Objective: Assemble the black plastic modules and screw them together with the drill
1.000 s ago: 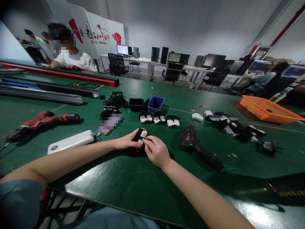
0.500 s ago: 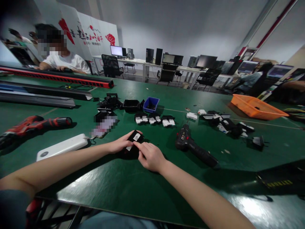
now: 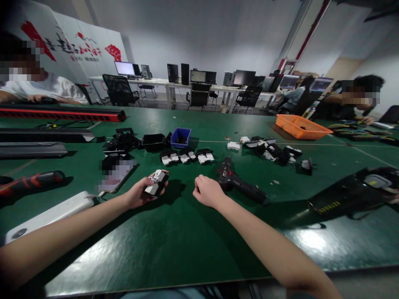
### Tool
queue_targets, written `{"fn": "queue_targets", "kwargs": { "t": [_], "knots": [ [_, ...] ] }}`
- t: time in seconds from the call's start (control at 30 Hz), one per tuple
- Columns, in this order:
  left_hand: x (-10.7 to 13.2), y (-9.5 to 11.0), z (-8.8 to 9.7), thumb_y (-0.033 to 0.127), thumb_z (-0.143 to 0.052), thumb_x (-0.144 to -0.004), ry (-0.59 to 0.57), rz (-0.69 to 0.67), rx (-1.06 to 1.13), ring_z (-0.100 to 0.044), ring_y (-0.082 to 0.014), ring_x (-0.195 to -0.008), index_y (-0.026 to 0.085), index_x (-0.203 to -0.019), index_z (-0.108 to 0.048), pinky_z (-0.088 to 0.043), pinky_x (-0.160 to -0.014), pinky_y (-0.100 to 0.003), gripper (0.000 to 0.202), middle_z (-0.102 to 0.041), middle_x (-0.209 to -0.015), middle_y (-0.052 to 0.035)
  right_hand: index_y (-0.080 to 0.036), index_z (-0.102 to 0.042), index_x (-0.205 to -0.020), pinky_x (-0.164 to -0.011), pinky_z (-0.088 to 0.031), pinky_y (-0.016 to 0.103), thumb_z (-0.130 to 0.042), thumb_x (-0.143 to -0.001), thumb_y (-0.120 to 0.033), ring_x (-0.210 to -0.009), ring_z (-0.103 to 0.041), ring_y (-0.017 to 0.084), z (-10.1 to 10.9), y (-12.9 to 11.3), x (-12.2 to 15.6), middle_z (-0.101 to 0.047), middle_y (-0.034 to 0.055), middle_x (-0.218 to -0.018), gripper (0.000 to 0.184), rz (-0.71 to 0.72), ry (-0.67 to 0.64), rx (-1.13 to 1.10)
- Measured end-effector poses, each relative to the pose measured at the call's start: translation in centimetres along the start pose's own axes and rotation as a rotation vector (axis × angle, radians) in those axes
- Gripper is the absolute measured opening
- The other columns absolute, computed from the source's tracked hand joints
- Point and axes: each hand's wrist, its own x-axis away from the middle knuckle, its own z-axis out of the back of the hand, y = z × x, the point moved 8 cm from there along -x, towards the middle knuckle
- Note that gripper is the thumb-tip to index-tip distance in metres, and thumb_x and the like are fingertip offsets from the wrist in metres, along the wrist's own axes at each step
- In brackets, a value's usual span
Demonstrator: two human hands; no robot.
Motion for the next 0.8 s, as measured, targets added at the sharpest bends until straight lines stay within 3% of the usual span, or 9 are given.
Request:
{"fn": "queue_targets", "kwargs": {
  "t": [0.13, 0.23, 0.33, 0.43, 0.57, 0.8],
  "knots": [
    [0.3, 0.2, 0.3, 0.029, -0.051, -0.075, 0.122, -0.070, -0.158, -0.054, -0.0125, -0.058, 0.026, -0.130, -0.041, -0.033, -0.038, -0.016, 0.056, -0.055, -0.084, -0.0015, -0.020, -0.053, -0.081, -0.055, -0.038, 0.027, -0.057, -0.084, -0.017, -0.066, -0.053, 0.015, -0.2, -0.1, -0.1, -0.056, 0.0023, -0.080, 0.006, -0.012, 0.020, -0.114],
    [0.9, 0.9, -0.5, 0.026, -0.055, -0.076, 0.143, -0.189, -0.414, -0.049, -0.0107, -0.056, 0.026, -0.131, -0.040, -0.035, -0.041, -0.017, 0.057, -0.053, -0.083, 0.0006, -0.020, -0.053, -0.085, -0.057, -0.040, 0.026, -0.054, -0.088, -0.018, -0.064, -0.051, 0.012, 0.2, -1.6, 0.0, -0.055, 0.0011, -0.083, 0.004, 0.004, 0.053, -0.367],
    [1.7, 2.0, -2.0, 0.021, -0.062, -0.073, 0.116, -0.363, -0.679, -0.056, -0.0176, -0.084, 0.022, -0.130, -0.041, -0.050, -0.071, -0.028, 0.061, -0.056, -0.104, -0.0042, -0.020, -0.053, -0.088, -0.060, -0.042, 0.026, -0.051, -0.092, -0.021, -0.067, -0.051, 0.013, 0.5, -4.2, 0.3, -0.053, 0.0007, -0.083, 0.005, 0.044, 0.080, -0.651],
    [2.1, 2.5, -3.1, 0.018, -0.062, -0.072, 0.083, -0.448, -0.818, -0.053, -0.0231, -0.105, 0.018, -0.132, -0.038, -0.043, -0.095, -0.038, 0.065, -0.054, -0.118, -0.0074, -0.020, -0.054, -0.087, -0.062, -0.042, 0.026, -0.052, -0.092, -0.022, -0.069, -0.051, 0.013, 0.5, -6.3, 0.5, -0.053, 0.0007, -0.081, 0.006, 0.064, 0.086, -0.781],
    [2.0, 2.2, -3.3, 0.020, -0.060, -0.074, 0.057, -0.434, -0.851, -0.054, -0.0231, -0.105, 0.017, -0.135, -0.033, -0.043, -0.097, -0.040, 0.067, -0.054, -0.120, -0.0087, -0.020, -0.056, -0.087, -0.062, -0.041, 0.027, -0.054, -0.091, -0.022, -0.068, -0.051, 0.013, -0.1, -7.3, 0.3, -0.052, 0.0001, -0.080, 0.005, 0.059, 0.058, -0.822],
    [2.1, 2.0, -3.6, 0.021, -0.062, -0.075, 0.024, -0.466, -0.930, -0.054, -0.0233, -0.108, 0.018, -0.137, -0.031, -0.044, -0.097, -0.038, 0.069, -0.053, -0.121, -0.0088, -0.019, -0.056, -0.086, -0.061, -0.040, 0.026, -0.054, -0.091, -0.023, -0.068, -0.050, 0.013, -0.8, -6.7, -0.2, -0.053, 0.0000, -0.080, 0.007, 0.007, 0.057, -0.819]
  ]
}}
